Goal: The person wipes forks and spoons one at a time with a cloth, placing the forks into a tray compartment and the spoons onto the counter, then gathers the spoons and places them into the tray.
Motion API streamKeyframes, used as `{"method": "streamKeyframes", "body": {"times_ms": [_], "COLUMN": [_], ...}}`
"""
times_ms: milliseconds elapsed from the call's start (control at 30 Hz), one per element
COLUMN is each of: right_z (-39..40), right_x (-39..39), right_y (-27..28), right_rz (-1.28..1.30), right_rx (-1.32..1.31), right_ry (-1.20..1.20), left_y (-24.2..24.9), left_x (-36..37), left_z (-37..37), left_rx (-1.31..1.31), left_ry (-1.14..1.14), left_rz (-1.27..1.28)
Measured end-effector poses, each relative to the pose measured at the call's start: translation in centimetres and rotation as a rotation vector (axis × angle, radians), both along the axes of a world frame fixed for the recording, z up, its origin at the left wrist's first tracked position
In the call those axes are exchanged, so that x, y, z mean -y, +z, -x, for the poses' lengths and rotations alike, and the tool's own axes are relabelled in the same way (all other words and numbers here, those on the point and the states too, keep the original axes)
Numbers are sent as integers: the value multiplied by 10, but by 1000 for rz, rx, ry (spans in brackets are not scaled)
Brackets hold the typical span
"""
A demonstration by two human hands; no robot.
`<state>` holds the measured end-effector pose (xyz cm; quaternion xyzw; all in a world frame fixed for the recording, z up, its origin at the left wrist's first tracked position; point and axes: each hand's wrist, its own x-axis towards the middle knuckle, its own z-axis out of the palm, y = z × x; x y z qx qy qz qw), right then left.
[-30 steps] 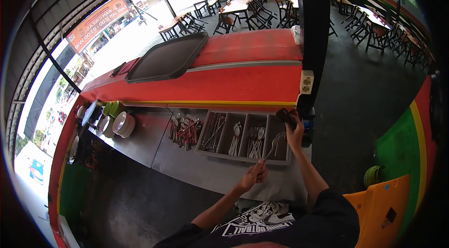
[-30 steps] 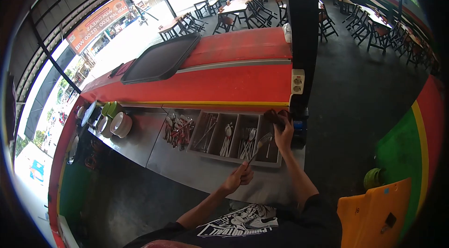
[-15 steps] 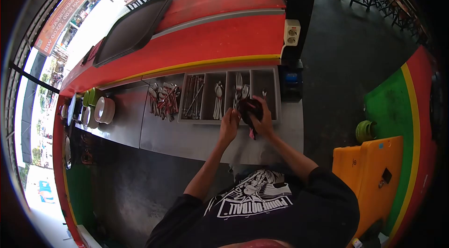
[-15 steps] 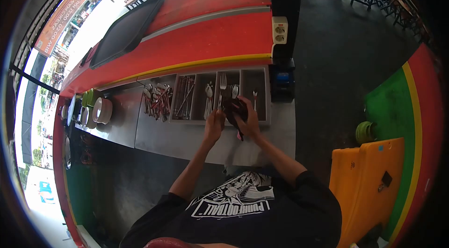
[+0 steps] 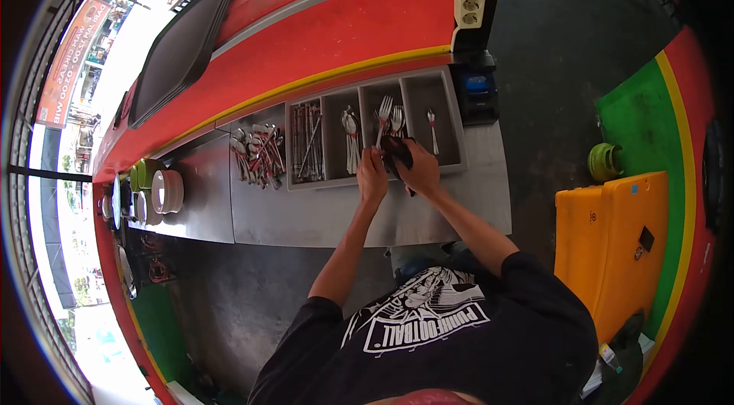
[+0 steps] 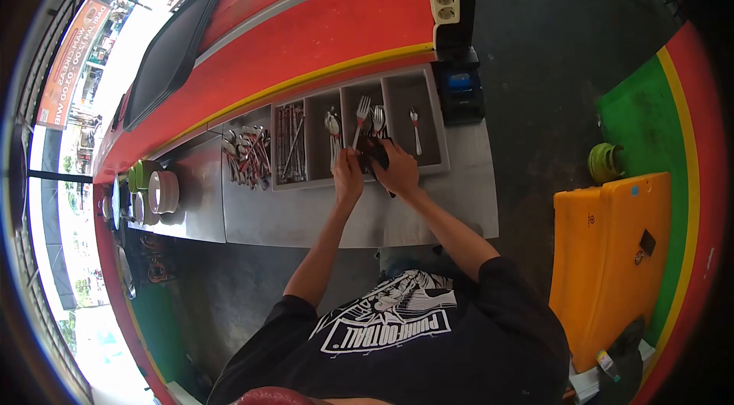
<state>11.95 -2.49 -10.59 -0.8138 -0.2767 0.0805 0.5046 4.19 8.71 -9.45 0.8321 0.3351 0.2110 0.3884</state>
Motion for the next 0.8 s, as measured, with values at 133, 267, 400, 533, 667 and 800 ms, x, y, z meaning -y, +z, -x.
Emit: {"method": "streamKeyframes", "body": {"times_ms": [133,267,400,533,667,800], "right_z": [0,3,4,5,9,23], "right_x": [-3,-1,1,2,4,-6], "right_y": [-7,-9,-13,-13,-16,-5], "right_rz": [-73,-188,-328,-433,-481,-438], "right_rx": [94,104,101,14,-88,-169], "right_ry": [-27,-86,-145,-220,-292,-325], "left_y": [-28,-32,-27,-29,-22,-17], "left_x": [2,6,8,5,1,-21], "left_z": [-3,-5,-8,-7,-8,-6], "left_rx": [-148,-246,-210,-144,-285,-310], "left_ry": [-79,-156,-178,-170,-140,-169], "left_rz": [-127,-214,-278,-341,-329,-217]}}
